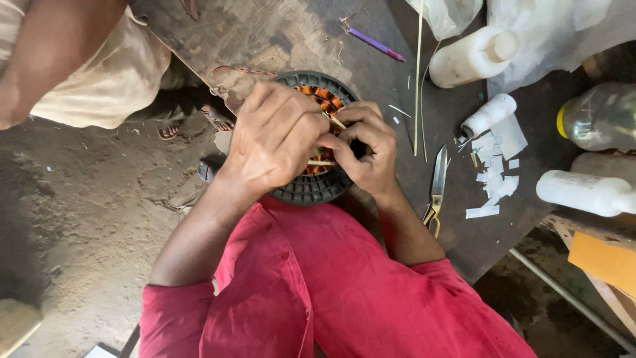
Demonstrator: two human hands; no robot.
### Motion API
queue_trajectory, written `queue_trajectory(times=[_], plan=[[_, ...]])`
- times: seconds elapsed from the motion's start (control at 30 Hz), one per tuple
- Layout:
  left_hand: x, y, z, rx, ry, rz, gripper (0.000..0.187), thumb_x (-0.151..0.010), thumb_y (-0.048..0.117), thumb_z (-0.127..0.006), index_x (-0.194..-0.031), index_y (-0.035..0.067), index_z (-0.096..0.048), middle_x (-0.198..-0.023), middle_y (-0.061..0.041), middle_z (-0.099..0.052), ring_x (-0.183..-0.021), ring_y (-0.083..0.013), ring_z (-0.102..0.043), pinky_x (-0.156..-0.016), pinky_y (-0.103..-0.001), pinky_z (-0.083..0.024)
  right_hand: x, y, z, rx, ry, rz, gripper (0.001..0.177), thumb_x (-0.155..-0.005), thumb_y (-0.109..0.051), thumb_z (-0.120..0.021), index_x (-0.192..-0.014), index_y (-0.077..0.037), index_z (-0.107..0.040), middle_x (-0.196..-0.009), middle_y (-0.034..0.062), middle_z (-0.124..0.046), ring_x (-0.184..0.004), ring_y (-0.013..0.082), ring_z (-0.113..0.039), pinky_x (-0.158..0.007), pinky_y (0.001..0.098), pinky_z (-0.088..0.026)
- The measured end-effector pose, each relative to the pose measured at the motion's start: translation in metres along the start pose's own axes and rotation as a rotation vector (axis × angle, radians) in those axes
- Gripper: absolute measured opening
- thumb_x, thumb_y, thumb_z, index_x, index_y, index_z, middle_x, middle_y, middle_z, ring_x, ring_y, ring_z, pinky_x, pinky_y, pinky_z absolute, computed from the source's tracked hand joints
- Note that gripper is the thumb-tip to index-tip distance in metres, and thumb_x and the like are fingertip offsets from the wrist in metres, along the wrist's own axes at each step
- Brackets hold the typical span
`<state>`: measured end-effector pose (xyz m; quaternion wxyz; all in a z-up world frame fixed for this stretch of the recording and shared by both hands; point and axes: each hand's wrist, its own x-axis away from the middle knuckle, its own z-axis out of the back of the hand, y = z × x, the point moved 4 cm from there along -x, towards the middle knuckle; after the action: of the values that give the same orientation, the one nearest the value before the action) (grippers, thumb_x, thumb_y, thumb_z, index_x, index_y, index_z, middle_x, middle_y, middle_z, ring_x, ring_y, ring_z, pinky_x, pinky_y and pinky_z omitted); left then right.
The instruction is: The person repairs an electric motor stator by hand, using shears to trim copper wires and a wooden stick to adjust the windings. They then use a spool of white thread to tie off the wire ends.
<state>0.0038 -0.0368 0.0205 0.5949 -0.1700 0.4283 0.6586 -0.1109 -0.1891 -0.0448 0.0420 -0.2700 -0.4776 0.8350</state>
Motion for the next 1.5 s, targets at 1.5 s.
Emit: queue_trajectory(times=[1.5], plan=[[-0.016, 0.005, 0.017, 0.069, -0.136, 0.15, 0.025, -0.094, 0.016, -0.083, -0.094, 0.004, -0.062, -0.086, -0.009, -0.057, -0.07, -0.0252, -0.063, -0.059, -0.039, -0.049, 0.002, -0.017, -0.001, 0.163, -0.051, 0.038, 0.022, -0.078, -0.003, -0.083, -0.099, 0.0, -0.076, -0.115, 0.0135, -0.07, -0.116, 0.0333, -0.063, -0.1, 0.0441, -0.054]])
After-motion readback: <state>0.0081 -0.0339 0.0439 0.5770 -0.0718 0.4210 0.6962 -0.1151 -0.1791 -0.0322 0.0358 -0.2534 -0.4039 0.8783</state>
